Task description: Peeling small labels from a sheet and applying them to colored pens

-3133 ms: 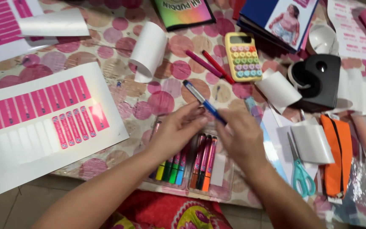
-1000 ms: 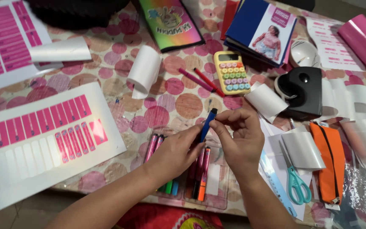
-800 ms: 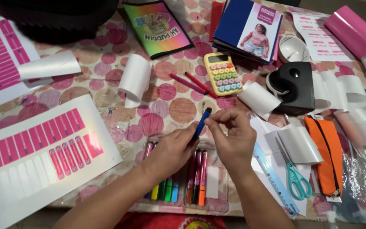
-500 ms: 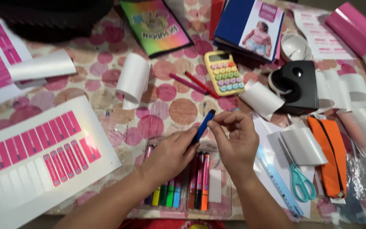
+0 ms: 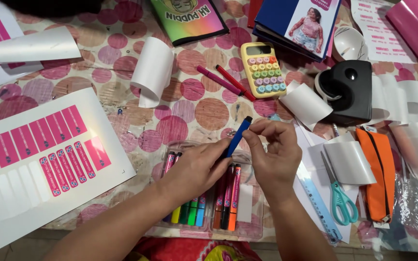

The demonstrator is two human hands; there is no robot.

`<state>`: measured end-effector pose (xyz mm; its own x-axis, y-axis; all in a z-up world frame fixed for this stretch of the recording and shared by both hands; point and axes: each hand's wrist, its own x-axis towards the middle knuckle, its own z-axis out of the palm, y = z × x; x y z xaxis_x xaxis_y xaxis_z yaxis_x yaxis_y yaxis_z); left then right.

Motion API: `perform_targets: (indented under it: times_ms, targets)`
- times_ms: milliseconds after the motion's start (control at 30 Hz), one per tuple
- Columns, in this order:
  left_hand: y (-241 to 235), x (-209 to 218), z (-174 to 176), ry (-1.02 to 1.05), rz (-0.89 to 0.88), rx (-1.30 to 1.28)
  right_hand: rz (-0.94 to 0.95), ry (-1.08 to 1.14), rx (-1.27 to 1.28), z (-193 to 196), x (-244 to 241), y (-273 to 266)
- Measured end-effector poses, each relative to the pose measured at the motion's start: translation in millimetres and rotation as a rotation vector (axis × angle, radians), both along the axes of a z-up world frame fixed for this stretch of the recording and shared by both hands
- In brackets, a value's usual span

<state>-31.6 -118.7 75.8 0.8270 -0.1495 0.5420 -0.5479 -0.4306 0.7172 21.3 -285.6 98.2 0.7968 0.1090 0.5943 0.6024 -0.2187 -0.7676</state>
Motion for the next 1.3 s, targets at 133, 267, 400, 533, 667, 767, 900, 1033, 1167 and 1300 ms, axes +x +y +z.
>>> perform_targets:
  times_ms: [133, 267, 400, 533, 667, 767, 900, 1033, 1167, 1300]
  targets:
    - [2.4, 0.4, -5.2, 0.019, -0.036, -0.039, 0.013, 0.01, -0.021, -1.6, 1.5, -0.7]
    - [3.5, 2.2, -10.0, 0.076, -0.062, -0.097, -0.016, -0.002, 0.001, 3.0, 3.7, -2.1]
    - [3.4, 1.6, -14.4, 0.092, -0.076, -0.093, -0.063, -0.143, -0.116, 5.7, 2.0, -2.4]
    - [6.8, 3.9, -14.0, 0.14, -0.086, -0.113, -0.069, -0.325, -0.259, -14.8, 17.5, -7.2]
    - [8.9, 1.4, 0.1, 0.238, -0.116, -0.199, -0.024, -0.428, -0.371, -21.6, 27.4, -15.4]
    - [9.4, 1.3, -2.3, 0.319, -0.147, -0.286, 0.051, -0.4, -0.354, -23.0, 33.2, -21.2]
    - [13.2, 0.2, 0.9, 0.446, -0.208, -0.486, 0.104, -0.392, -0.309, -23.7, 35.0, -22.6]
    - [17.0, 7.5, -7.8, 0.427, -0.174, -0.47, 0.082, -0.454, -0.273, -1.7, 24.0, -7.1]
    - [16.1, 4.3, -6.4, 0.438, -0.175, -0.455, 0.071, -0.549, -0.286, -4.3, 27.0, -7.3]
    - [11.3, 7.2, -15.0, 0.503, -0.216, -0.574, 0.062, -0.635, -0.435, -13.8, 34.5, -12.0]
